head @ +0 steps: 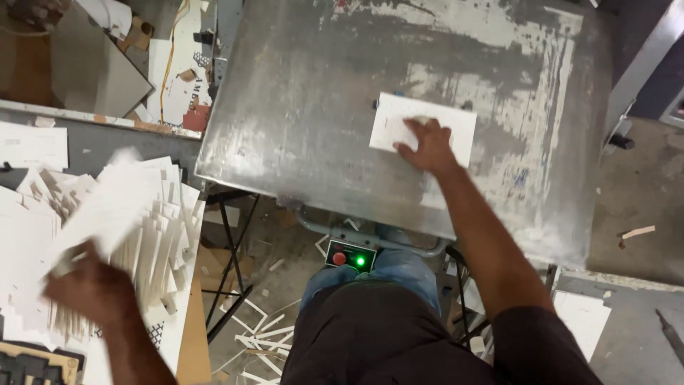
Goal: The recorder is operating a die-cutting machine to process white paper sheets.
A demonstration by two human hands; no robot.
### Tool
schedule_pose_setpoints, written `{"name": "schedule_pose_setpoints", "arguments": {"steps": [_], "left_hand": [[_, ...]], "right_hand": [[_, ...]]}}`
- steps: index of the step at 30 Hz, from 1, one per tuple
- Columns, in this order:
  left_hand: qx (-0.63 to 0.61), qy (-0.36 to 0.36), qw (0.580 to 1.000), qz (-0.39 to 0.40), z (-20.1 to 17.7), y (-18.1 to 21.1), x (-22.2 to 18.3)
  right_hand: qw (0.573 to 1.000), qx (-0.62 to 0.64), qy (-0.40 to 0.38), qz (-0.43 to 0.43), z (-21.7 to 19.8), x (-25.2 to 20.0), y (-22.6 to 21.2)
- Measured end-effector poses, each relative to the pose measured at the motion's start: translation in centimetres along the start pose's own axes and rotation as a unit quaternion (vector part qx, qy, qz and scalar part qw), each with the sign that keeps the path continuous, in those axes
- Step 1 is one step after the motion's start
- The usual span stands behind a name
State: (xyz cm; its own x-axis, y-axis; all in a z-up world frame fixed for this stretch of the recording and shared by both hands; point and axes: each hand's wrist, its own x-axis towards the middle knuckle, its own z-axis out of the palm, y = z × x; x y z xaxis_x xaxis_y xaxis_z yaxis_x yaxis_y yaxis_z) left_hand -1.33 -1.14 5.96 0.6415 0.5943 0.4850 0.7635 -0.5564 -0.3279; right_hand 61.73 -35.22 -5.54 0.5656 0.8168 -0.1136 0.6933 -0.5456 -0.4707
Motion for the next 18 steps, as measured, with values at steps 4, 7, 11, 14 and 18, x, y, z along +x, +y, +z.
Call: {"name": "schedule_pose_setpoints", "arguments": {"steps": [4,7,11,14,18], "left_hand": [[0.081,-0.05,0.99,-0.105,9.6,-13.0,-14.2],[0.06,-0.03,0.989,-0.129,12.2,-15.0,-18.9],[-0.056,-0.298,0.932,-0.198,12.2,-15.2,-20.2],[-0.089,-0.287,0.926,-0.228,12.3,-14.8,-21.5],[0.049,-0.193,0.968,-0.155,10.5,-13.0,-20.9]], "right_hand": [[0.998,0.035,-0.041,0.011,-1.8,-0.7,-1.4],[0.999,0.027,-0.013,0.035,-4.7,-3.3,-1.3],[0.932,0.036,0.341,-0.117,-8.4,-9.0,-0.6],[0.914,0.006,0.398,-0.075,-6.2,-16.0,2.1],[0.942,-0.101,0.304,0.103,1.4,-27.6,8.7]]}}
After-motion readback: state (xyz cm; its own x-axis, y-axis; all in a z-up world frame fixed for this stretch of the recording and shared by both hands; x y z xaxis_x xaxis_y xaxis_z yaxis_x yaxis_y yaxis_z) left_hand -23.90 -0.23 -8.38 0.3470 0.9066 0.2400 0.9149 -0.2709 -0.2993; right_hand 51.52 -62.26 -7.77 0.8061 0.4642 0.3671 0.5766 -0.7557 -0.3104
